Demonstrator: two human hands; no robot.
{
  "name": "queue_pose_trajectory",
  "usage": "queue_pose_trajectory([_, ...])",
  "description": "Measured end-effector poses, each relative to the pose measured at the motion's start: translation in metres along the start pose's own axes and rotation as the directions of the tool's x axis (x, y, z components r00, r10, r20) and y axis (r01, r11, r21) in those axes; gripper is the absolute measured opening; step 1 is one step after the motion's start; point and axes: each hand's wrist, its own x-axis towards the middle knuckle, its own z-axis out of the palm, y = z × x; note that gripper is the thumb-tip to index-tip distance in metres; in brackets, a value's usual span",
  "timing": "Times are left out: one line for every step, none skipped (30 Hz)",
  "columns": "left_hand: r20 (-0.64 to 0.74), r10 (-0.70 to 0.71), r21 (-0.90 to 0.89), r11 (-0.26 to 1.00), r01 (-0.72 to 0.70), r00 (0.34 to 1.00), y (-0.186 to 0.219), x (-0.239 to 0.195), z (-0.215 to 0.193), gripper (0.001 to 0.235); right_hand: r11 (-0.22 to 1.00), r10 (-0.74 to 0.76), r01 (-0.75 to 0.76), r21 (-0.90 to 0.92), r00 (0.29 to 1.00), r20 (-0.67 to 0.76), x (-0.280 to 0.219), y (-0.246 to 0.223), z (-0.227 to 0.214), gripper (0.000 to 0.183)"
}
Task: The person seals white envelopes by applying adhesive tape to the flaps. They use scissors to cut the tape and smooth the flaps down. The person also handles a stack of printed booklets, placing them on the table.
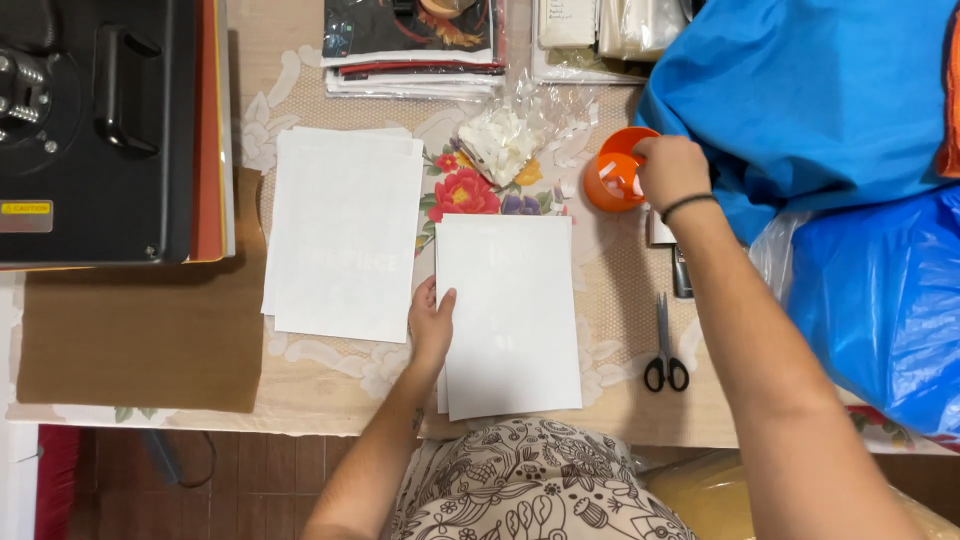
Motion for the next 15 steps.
queue_pose_trajectory([0.001, 0.000, 0.000, 1.000, 0.000, 1.000, 0.001, -0.005, 0.000, 0.050, 1.000, 0.001, -0.001, -0.001, 1.000, 0.000, 0.007, -0.003, 0.016, 0.030])
queue_pose_trajectory([-0.009, 0.044, 0.140, 0.989, -0.043, 0.999, 0.001, -0.010, 0.000, 0.054, 0.993, -0.034, 0.041, -0.114, 0.997, 0.065, 0.015, -0.005, 0.032, 0.023])
queue_pose_trajectory([-0.016, 0.095, 0.275, 0.957, -0.087, 0.995, 0.003, -0.013, 0.001, 0.058, 0.971, -0.062, 0.090, -0.222, 0.990, 0.128, 0.026, -0.008, 0.046, 0.018])
queue_pose_trajectory([-0.018, 0.101, 0.273, 0.958, -0.092, 0.995, -0.001, -0.013, 0.004, 0.058, 0.971, -0.063, 0.089, -0.223, 0.991, 0.122, 0.021, -0.021, 0.021, 0.018])
queue_pose_trajectory([-0.009, 0.139, 0.312, 0.941, -0.129, 0.990, -0.007, -0.016, 0.007, 0.059, 0.964, -0.066, 0.118, -0.239, 0.974, 0.215, 0.012, -0.034, -0.003, 0.018])
queue_pose_trajectory([0.002, 0.177, 0.351, 0.922, -0.166, 0.984, -0.013, -0.019, 0.010, 0.059, 0.956, -0.066, 0.148, -0.252, 0.950, 0.306, 0.003, -0.048, -0.026, 0.018])
queue_pose_trajectory([-0.005, 0.174, 0.350, 0.923, -0.161, 0.985, -0.006, -0.025, 0.010, 0.059, 0.956, -0.074, 0.156, -0.250, 0.949, 0.307, 0.004, -0.049, -0.025, 0.018])
queue_pose_trajectory([0.102, 0.266, 0.470, 0.837, -0.282, 0.959, 0.001, -0.031, 0.010, 0.062, 0.939, -0.071, 0.171, -0.299, 0.945, 0.318, 0.005, -0.050, -0.025, 0.018])
queue_pose_trajectory([0.222, 0.340, 0.564, 0.719, -0.405, 0.914, 0.008, -0.037, 0.010, 0.064, 0.920, -0.062, 0.181, -0.349, 0.943, 0.327, 0.005, -0.049, -0.025, 0.018])
queue_pose_trajectory([0.220, 0.340, 0.565, 0.720, -0.403, 0.915, 0.009, -0.037, 0.011, 0.064, 0.920, -0.065, 0.184, -0.348, 0.943, 0.326, 0.005, -0.050, -0.025, 0.018])
queue_pose_trajectory([0.390, 0.317, 0.629, 0.593, -0.502, 0.864, 0.009, -0.037, 0.012, 0.069, 0.905, -0.082, 0.213, -0.367, 0.937, 0.340, 0.005, -0.050, -0.025, 0.018])
queue_pose_trajectory([0.546, 0.262, 0.657, 0.455, -0.601, 0.796, 0.009, -0.037, 0.013, 0.074, 0.890, -0.099, 0.242, -0.387, 0.930, 0.353, 0.004, -0.049, -0.026, 0.018])
queue_pose_trajectory([0.545, 0.261, 0.658, 0.456, -0.599, 0.797, 0.002, -0.034, 0.014, 0.074, 0.890, -0.101, 0.243, -0.386, 0.930, 0.354, 0.004, -0.048, -0.022, 0.018])
queue_pose_trajectory([0.577, 0.185, 0.694, 0.401, -0.597, 0.796, -0.004, -0.031, 0.015, 0.077, 0.898, -0.101, 0.238, -0.371, 0.930, 0.352, 0.004, -0.047, -0.019, 0.019])
queue_pose_trajectory([0.601, 0.111, 0.725, 0.342, -0.598, 0.792, -0.009, -0.027, 0.017, 0.081, 0.905, -0.101, 0.231, -0.357, 0.932, 0.347, 0.006, -0.046, -0.018, 0.019])
